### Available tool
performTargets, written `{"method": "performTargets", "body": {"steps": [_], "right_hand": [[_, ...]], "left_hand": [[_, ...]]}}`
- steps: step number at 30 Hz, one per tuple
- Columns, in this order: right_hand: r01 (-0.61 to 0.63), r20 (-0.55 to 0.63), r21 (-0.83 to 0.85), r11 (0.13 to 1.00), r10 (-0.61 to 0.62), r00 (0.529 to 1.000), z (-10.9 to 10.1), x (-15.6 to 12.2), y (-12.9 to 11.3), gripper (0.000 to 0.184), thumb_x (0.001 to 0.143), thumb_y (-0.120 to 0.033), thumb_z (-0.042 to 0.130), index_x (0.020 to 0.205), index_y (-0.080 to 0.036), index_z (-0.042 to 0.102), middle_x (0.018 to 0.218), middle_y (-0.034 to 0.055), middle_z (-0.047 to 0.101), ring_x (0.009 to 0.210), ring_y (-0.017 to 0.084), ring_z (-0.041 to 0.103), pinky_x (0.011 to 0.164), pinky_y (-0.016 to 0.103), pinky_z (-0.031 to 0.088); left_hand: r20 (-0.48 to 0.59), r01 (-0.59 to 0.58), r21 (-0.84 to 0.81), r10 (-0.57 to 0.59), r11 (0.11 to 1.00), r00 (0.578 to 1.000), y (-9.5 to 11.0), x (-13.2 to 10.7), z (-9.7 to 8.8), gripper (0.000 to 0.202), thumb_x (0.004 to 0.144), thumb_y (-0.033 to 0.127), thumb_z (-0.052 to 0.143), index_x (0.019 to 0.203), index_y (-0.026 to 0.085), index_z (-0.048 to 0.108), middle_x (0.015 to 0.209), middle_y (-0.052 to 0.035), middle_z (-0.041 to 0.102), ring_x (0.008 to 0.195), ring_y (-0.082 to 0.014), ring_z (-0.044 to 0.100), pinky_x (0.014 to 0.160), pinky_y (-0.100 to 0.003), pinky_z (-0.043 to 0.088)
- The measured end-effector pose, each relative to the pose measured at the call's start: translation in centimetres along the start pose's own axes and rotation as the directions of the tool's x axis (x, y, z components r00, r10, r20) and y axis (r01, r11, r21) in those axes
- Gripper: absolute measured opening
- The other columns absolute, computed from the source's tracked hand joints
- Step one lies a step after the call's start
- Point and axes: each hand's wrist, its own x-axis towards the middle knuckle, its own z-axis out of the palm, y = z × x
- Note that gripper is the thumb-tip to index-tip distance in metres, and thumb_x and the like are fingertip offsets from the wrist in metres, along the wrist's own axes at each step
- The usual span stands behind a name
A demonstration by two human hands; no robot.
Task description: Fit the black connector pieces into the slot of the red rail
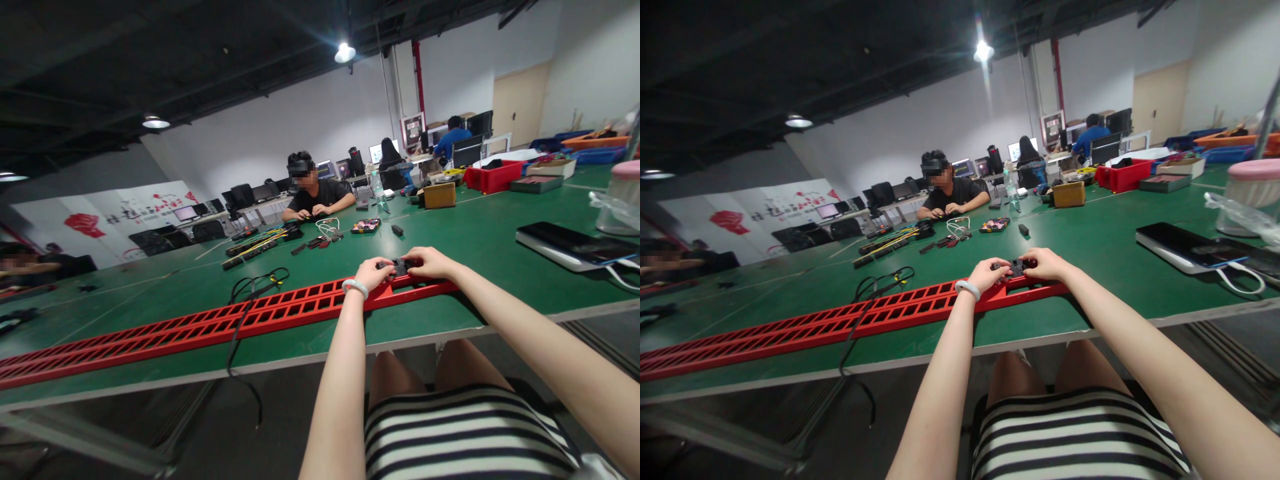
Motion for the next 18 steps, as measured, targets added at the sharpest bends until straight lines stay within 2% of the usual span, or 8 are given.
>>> {"method": "performTargets", "body": {"steps": [18], "right_hand": [[0.008, 0.021, -0.019, 1.0, -0.007, 1.0, -0.14, -0.12, -0.31, 0.042, 0.064, -0.024, 0.056, 0.105, -0.019, 0.061, 0.098, 0.0038, 0.063, 0.082, 0.017, 0.057, 0.075, 0.022, 0.042]], "left_hand": [[0.006, 0.019, -0.028, -0.018, 0.999, 1.0, 0.15, -0.11, 0.1, 0.027, 0.074, 0.029, 0.054, 0.094, 0.011, 0.057, 0.08, -0.0108, 0.065, 0.06, -0.0118, 0.06, 0.057, -0.024, 0.048]]}}
